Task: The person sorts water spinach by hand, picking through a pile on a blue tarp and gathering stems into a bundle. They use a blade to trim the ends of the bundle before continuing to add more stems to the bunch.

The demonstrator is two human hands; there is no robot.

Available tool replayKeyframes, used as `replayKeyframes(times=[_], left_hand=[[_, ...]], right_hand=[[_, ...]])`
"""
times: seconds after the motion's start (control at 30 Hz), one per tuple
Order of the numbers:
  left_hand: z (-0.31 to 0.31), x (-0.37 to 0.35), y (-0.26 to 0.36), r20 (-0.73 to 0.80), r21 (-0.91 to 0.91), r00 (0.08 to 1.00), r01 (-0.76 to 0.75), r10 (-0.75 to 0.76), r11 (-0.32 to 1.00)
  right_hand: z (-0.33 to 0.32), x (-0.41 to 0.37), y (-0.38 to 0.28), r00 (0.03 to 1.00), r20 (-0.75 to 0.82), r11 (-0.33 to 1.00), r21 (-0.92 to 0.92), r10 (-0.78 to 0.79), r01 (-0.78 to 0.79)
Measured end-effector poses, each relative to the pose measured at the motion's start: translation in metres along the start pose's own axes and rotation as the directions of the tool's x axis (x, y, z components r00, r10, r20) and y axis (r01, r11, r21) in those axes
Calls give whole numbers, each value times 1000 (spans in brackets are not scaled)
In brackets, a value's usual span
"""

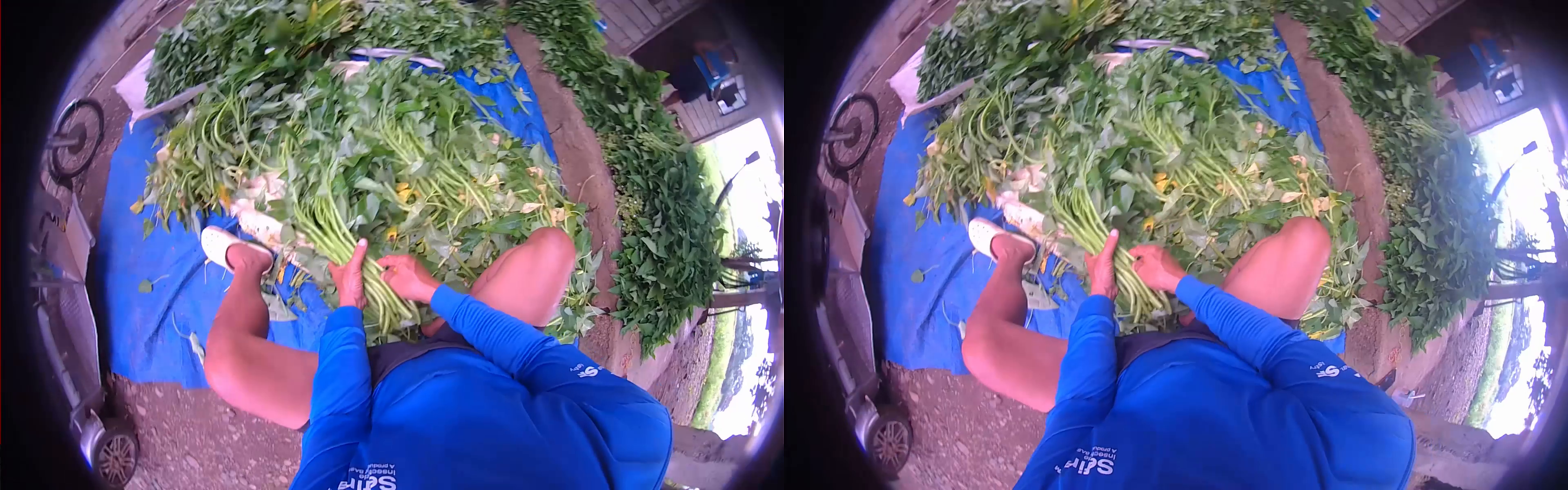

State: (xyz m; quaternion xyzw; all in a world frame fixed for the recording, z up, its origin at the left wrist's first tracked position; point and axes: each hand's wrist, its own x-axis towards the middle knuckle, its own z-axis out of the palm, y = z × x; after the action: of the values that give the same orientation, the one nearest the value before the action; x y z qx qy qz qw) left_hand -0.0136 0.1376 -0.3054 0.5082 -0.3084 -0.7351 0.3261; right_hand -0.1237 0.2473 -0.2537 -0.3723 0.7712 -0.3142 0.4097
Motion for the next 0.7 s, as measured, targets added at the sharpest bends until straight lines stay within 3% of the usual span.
replayKeyframes(times=[0.03,0.07,0.1,0.17,0.2,0.27,0.33,0.37,0.47,0.5,0.57,0.6,0.63,0.67,0.7], left_hand=[[-6,16,-13,76,39,996,51,-54,998],[-15,35,-24,133,56,975,174,-180,983],[-10,29,-12,119,39,971,203,-206,978],[-10,31,-3,137,12,976,170,-170,985],[-5,22,11,104,4,983,152,-152,988],[-8,43,5,40,-3,997,66,-66,998],[9,14,43,77,-6,989,123,-123,992],[8,21,42,78,-4,992,98,-97,995],[2,35,46,31,-22,999,22,-21,1000],[-1,45,48,32,-37,999,-19,21,999],[-8,51,61,67,-73,997,-34,39,997],[-5,39,82,67,-87,998,-7,13,996],[-6,36,96,66,-35,998,9,-7,999],[-18,58,90,68,-66,996,-46,51,997],[3,31,114,-1,-84,990,-141,142,986]], right_hand=[[5,2,8,991,-71,977,-190,-116,101],[2,-3,3,995,-28,989,-122,-91,87],[11,2,19,991,-62,976,-192,-119,105],[-24,-37,-48,999,-1,995,-91,-32,31],[0,-28,-9,945,-181,954,-177,-274,243],[-19,-45,-31,960,-124,962,-147,-250,231],[-27,-53,-30,969,-85,960,-181,-234,216],[-24,-51,-24,975,-115,975,-143,-189,172],[-43,-69,-35,1000,14,999,41,10,-10],[-52,-76,-32,997,31,997,-42,-67,69],[-58,-84,-6,996,83,999,19,-38,37],[-73,-96,-14,985,79,978,-131,-152,161],[-85,-107,-15,987,138,976,-188,-81,106],[-100,-104,-10,949,310,933,-322,-54,158],[-106,-102,-9,937,328,897,-439,119,40]])
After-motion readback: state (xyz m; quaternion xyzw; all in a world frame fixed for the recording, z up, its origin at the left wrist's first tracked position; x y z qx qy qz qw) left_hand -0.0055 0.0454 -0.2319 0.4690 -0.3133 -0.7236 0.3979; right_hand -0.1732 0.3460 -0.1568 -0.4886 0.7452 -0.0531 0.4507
